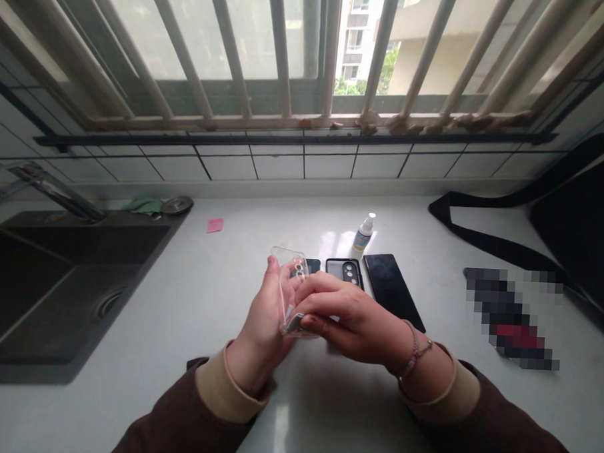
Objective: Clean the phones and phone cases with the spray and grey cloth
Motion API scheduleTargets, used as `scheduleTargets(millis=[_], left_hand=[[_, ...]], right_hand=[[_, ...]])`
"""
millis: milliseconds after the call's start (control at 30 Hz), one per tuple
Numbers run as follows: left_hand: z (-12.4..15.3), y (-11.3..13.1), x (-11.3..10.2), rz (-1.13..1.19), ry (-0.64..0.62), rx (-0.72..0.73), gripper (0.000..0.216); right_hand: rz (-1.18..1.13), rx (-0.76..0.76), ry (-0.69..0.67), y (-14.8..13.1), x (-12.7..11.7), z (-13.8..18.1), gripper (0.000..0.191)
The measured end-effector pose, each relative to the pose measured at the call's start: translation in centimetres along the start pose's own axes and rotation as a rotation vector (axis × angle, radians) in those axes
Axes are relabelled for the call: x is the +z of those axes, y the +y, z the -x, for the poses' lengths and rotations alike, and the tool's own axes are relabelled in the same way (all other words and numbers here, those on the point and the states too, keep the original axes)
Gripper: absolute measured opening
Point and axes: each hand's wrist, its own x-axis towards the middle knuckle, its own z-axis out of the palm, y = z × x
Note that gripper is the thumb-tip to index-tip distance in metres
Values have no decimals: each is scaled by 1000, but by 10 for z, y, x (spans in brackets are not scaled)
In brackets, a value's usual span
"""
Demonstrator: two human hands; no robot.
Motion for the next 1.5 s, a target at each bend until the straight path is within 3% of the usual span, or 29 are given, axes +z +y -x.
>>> scheduleTargets(millis=[400,933,1200,1333,1433,1500], left_hand=[[-3,5,1,-45,172,137,58],[2,13,2,-2,163,158,58],[1,13,4,-106,174,129,58],[1,11,6,-135,123,112,58],[2,9,5,-180,48,32,59],[2,7,4,-215,6,-28,60]], right_hand=[[160,16,-69,4,0,0,20],[312,53,-90,10,4,3,29],[324,93,-101,11,8,5,30],[310,263,33,11,7,5,30],[377,390,290,13,1,5,33],[446,384,440,14,-3,5,33]])
